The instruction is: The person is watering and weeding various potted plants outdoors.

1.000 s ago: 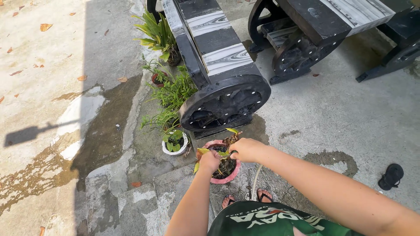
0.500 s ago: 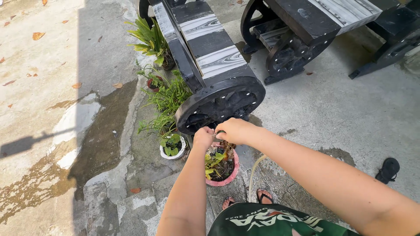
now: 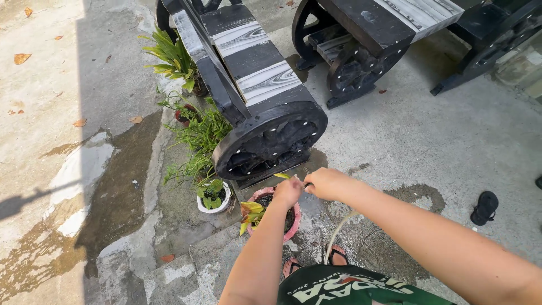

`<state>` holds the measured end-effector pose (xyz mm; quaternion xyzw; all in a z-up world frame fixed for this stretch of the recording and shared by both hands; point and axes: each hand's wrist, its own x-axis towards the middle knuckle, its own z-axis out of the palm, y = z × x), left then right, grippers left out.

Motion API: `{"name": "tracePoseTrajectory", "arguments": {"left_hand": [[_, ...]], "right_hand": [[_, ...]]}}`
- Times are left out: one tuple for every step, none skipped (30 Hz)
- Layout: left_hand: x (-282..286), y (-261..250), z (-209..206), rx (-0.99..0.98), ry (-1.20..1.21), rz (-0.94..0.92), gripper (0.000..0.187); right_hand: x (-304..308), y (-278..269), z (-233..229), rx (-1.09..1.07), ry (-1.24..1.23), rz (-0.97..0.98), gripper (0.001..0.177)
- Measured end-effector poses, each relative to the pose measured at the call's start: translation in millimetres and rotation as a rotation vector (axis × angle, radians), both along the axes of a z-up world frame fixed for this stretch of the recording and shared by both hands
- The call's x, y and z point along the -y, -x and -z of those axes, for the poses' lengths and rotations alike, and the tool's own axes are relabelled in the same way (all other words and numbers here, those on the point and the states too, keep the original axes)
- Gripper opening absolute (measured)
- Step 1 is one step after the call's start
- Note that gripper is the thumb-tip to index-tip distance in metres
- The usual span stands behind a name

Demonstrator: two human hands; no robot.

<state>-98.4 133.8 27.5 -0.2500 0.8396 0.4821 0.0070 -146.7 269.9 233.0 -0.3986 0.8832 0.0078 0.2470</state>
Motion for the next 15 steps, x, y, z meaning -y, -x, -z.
{"name": "tracePoseTrajectory", "arguments": {"left_hand": [[-0.5, -8.7, 8.8, 0.086, 0.015, 0.028, 0.026], [-1.4, -19.6, 18.2, 0.174, 0.028, 0.051, 0.028], [1.7, -30.6, 27.0, 0.174, 0.027, 0.048, 0.028], [6.3, -43.5, 36.0, 0.21, 0.023, 0.043, 0.028], [10.8, -56.9, 45.1, 0.246, 0.019, 0.039, 0.029], [18.2, -65.5, 49.4, 0.248, 0.017, 0.027, 0.029], [25.6, -74.7, 53.6, 0.304, 0.035, 0.004, 0.029], [35.8, -84.0, 56.8, 0.361, 0.056, -0.02, 0.03], [47.9, -88.4, 60.7, 0.362, 0.055, -0.035, 0.03], [60.6, -92.5, 64.5, 0.372, 0.088, -0.078, 0.029], [73.4, -96.8, 68.3, 0.383, 0.121, -0.121, 0.028], [81.8, -95.9, 56.2, 0.385, 0.121, -0.133, 0.028], [90.3, -95.0, 44.3, 0.35, 0.114, -0.188, 0.026], [96.3, -93.9, 33.3, 0.316, 0.105, -0.239, 0.025], [99.4, -89.9, 15.4, 0.319, 0.103, -0.247, 0.025]], "right_hand": [[-1.8, -5.9, 5.2, 0.025, -0.014, -0.029, 0.035], [-3.4, -12.8, 10.7, 0.051, -0.029, -0.064, 0.035], [0.1, -19.2, 11.8, 0.051, -0.03, -0.067, 0.035], [5.1, -26.6, 13.2, 0.074, -0.014, -0.099, 0.036], [10.1, -34.4, 14.6, 0.097, 0.003, -0.131, 0.038], [17.3, -42.0, 11.1, 0.099, 0.001, -0.144, 0.038], [24.6, -50.1, 7.3, 0.112, 0.013, -0.16, 0.037], [33.9, -58.3, 3.1, 0.124, 0.028, -0.178, 0.035], [41.0, -60.1, 4.8, 0.125, 0.03, -0.192, 0.035], [48.5, -61.6, 6.4, 0.125, 0.069, -0.242, 0.035], [56.2, -63.3, 8.0, 0.125, 0.108, -0.291, 0.035], [62.6, -60.4, 6.1, 0.126, 0.109, -0.303, 0.035], [69.2, -57.4, 4.4, 0.112, 0.169, -0.329, 0.035], [73.7, -54.8, 3.3, 0.099, 0.227, -0.351, 0.035], [78.6, -52.7, -8.6, 0.102, 0.226, -0.359, 0.035]]}}
